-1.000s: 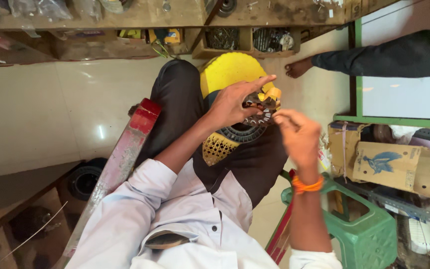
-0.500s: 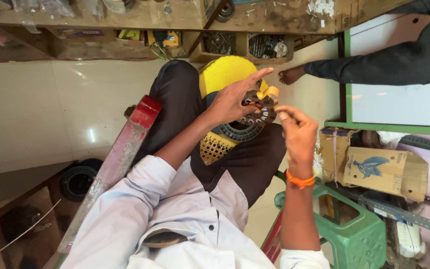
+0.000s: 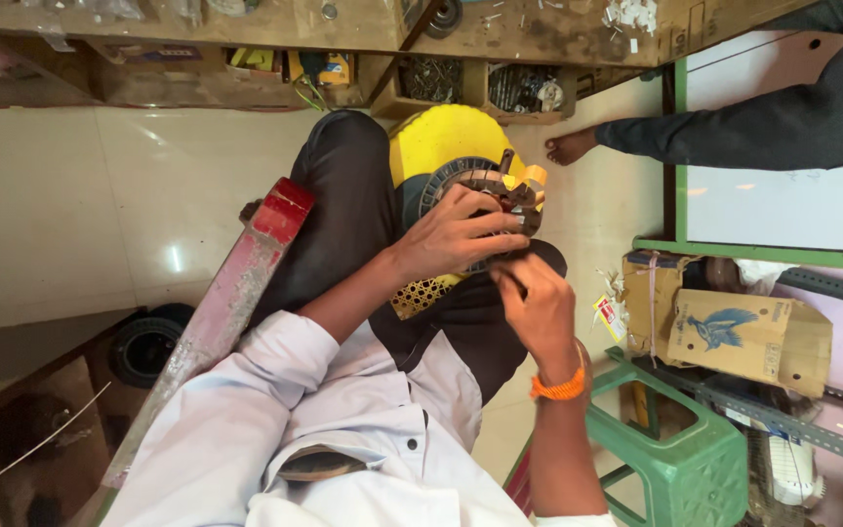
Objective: The person holds a circular electrical component on a yellow support and repeatedly inserts and removes small metal pins into its slots. They then use a green-handled screwdriver to adjust the component.
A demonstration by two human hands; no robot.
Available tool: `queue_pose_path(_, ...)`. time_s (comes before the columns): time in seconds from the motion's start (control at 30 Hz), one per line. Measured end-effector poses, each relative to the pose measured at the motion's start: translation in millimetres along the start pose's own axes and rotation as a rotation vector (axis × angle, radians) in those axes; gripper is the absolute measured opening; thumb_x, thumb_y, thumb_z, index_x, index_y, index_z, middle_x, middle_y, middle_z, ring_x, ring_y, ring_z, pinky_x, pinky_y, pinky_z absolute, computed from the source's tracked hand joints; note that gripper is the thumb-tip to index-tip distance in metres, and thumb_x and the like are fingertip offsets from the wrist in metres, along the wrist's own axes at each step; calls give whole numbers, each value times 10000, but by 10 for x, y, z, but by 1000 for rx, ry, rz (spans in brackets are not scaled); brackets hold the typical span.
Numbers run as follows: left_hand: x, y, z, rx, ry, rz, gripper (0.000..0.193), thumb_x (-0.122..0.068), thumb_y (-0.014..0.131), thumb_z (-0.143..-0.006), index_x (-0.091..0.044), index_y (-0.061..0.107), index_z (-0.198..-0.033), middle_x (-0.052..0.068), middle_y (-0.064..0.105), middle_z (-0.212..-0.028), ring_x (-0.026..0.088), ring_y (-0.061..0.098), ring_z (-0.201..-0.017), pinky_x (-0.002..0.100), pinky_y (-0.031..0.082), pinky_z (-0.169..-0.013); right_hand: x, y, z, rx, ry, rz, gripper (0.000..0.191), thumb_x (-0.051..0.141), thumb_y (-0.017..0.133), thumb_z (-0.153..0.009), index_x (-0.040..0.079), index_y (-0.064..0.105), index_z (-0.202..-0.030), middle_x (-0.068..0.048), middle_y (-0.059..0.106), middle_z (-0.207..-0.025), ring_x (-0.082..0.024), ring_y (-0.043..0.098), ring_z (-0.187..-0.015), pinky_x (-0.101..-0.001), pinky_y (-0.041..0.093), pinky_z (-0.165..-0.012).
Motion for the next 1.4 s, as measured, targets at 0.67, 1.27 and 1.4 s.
queue_pose_path(0.67,-147,142,-38,-394,-691,337,521,-22,714,-960,-143,590,-1452,122,747,-1079,198,752,-872,313,576,-781,-634,-188,-1306,80,143,-170,108,49,676,-963,-29,739,-1003,-101,749,-863,-108,687,-770,-272,533,-710)
queue_pose_path(1.27,-17,11,-210,-197,-339,-13,839,-117,796,-873,-261,345,-1566,90,633,-1279,247,539,-1244,417,380,-1055,-1507,455,-1064,145,379,-209,173,63,736,-880,-37,754,-1021,-98,750,-827,-97,662,-759,-274,534,-652)
queue_pose_path(1.4,315,42,-308,162,-436,211,988,-158,861,-811,-205,284,-1612,99,678,-1146,275,619,-1129,437,402,-965,-1564,318,-867,52,494,-329,192,67,665,-939,-26,761,-1076,-54,750,-832,-80,638,-699,-262,497,-612)
Point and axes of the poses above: each hand's wrist, its own z-axis away from the middle knuckle, its own y-axis out of the palm, x = y × z, the point moved 4 cm from there along -z, towards the middle knuckle
